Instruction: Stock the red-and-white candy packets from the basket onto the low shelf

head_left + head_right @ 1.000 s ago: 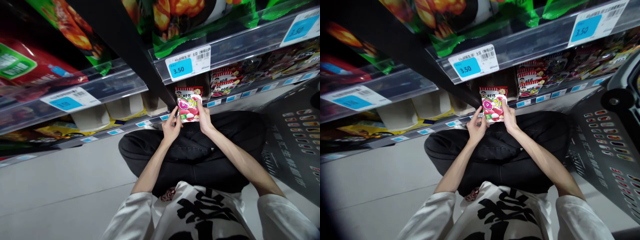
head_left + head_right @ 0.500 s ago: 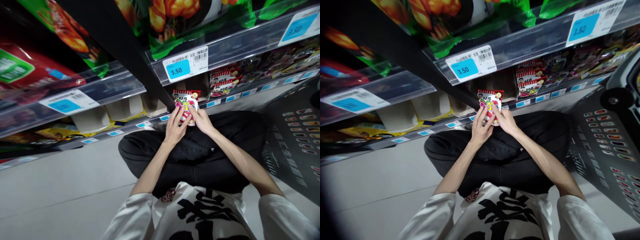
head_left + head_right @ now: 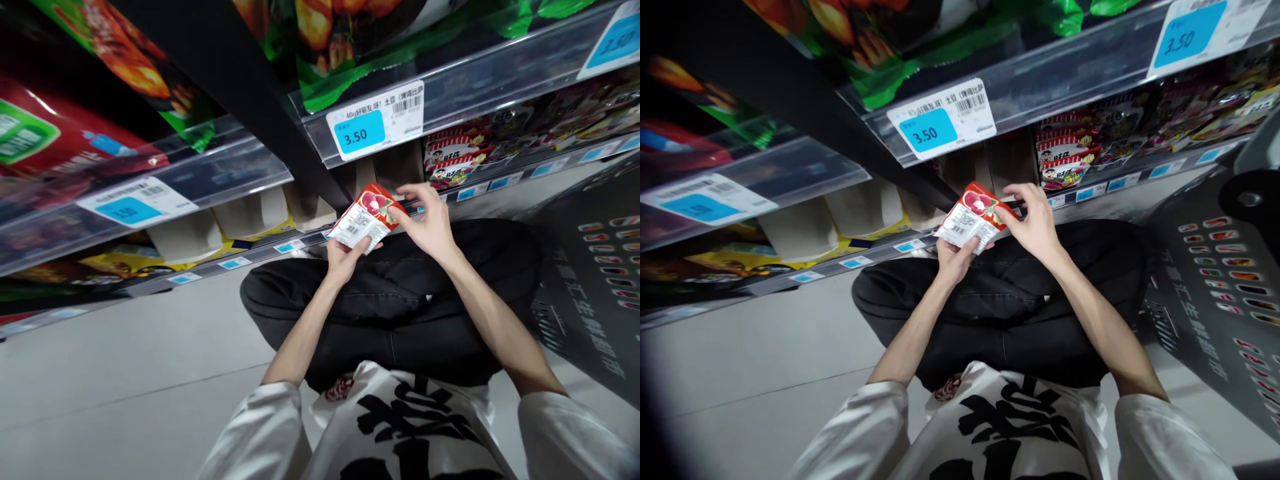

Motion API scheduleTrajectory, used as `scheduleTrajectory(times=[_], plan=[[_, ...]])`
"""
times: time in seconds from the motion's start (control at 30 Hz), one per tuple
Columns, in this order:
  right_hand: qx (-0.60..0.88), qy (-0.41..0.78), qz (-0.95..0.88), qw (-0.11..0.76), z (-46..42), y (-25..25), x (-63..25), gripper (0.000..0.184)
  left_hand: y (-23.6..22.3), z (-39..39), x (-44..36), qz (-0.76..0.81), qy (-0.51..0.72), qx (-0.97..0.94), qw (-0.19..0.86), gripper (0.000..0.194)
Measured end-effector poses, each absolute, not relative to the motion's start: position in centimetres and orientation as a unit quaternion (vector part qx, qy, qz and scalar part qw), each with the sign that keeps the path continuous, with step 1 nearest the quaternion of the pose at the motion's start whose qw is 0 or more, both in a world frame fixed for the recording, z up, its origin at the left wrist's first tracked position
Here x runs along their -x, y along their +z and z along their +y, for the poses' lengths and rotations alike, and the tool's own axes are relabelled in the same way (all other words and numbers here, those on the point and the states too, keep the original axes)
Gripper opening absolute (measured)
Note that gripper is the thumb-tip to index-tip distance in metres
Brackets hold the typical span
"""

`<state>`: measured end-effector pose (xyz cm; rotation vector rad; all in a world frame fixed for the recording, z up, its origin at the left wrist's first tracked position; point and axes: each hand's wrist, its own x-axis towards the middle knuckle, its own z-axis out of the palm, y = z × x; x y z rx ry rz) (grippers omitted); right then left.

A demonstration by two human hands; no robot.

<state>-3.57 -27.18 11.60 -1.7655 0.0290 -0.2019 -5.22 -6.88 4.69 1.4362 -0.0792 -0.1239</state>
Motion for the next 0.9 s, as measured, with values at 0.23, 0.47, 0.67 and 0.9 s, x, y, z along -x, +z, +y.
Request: scheduleTrajectory(times=[0.23, 0.47, 0.67, 0.9], plan=[[0.628, 0.009, 0.090, 0.773, -26.8, 10.8, 3.2, 0.031, 5.4, -6.7, 5.2, 0.008, -0.162, -0.597, 0.786, 0.072], [0.594, -0.069, 0.180, 0.781, -26.9, 11.2, 3.0, 0.033, 5.0, -7.2, 5.4, -0.025, -0.233, -0.574, 0.784, 0.065], [0.550, -0.036, 0.196, 0.811, -25.5, 11.0, 3.2, 0.041, 4.3, -7.1, 5.2, -0.021, -0.211, -0.589, 0.779, 0.063], [0.514, 0.069, 0.134, 0.844, -23.7, 10.6, 4.0, 0.050, 4.3, -7.1, 5.1, -0.039, -0.183, -0.601, 0.777, 0.058]])
